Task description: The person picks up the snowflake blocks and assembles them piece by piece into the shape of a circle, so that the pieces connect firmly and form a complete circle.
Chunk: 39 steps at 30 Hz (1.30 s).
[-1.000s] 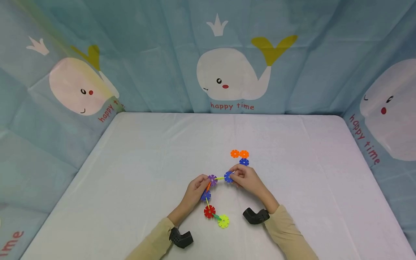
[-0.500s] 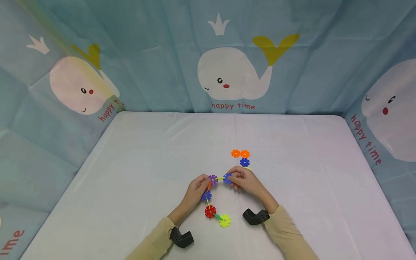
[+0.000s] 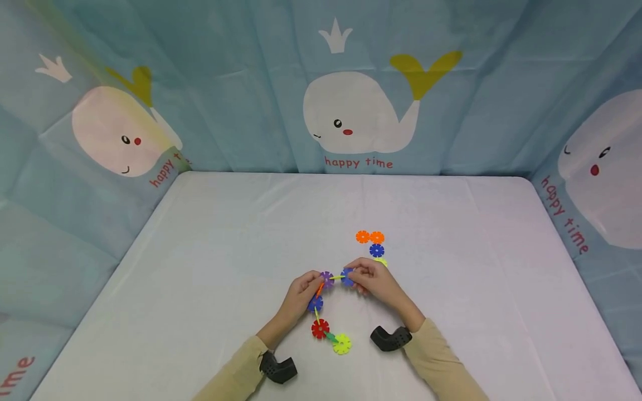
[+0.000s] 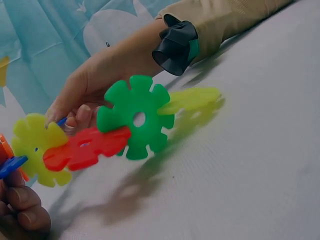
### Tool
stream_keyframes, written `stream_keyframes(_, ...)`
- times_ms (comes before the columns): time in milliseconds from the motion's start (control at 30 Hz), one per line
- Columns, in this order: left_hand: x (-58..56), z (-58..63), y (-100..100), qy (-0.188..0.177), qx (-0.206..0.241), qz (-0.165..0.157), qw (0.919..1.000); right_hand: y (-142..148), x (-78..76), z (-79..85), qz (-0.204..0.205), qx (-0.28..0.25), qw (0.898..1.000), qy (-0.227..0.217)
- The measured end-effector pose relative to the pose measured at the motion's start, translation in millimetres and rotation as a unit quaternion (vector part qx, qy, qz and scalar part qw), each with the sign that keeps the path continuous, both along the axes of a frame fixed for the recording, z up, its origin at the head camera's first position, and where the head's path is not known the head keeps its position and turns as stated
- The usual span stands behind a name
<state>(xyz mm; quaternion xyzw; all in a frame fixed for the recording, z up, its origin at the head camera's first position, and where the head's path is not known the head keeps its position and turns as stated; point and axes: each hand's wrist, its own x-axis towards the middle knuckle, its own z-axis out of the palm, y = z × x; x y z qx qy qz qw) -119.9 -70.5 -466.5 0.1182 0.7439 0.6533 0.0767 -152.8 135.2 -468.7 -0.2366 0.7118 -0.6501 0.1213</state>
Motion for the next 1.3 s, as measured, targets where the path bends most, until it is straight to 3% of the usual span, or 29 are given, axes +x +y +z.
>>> stream_keyframes(167,0.3,0.6,3,0.01,0.001,0.006,0.9999,-5,1.0,-2.8,-0.059,-0.015,0.998,-0.018)
stream_keyframes(300,0.1,1.5,2,0.013,0.005,0.03,0.9994,-5,-2.7,-15.3,-0.071,-0.043,0.995,-0.055)
stream_keyframes(500,-2.1,0.6,2,-0.002,0.012,0.024,0.9996,-3,-3.1,-17.1,-0.055,-0.062,0.993,-0.083)
stream_keyframes(867,-1.9,-1.5,-3,-0.016,0.022,-0.017,0.9995,-11,-3.9,-14.5,-0.008,-0.022,0.998,-0.057)
stream_keyframes(1067,-0.2,-1.9,-4,-0.017,0.024,-0.002,0.9996,-15,-7.5,-16.8,0.02,-0.012,0.998,-0.053)
stream_keyframes(1167,-0.3,-2.6,-2,-0.016,0.025,0.006,0.9996,-14,-14.1,-15.5,0.023,0.028,0.999,-0.014)
stream_keyframes(1233,-0.3,-2.8,-1,-0.012,0.024,0.006,0.9996,-11,-22.3,-12.8,-0.01,0.077,0.996,0.053)
stream_keyframes(1300,-0.2,-2.5,0,-0.005,0.019,0.007,0.9998,-6,-33.9,-8.6,-0.067,0.157,0.975,0.142)
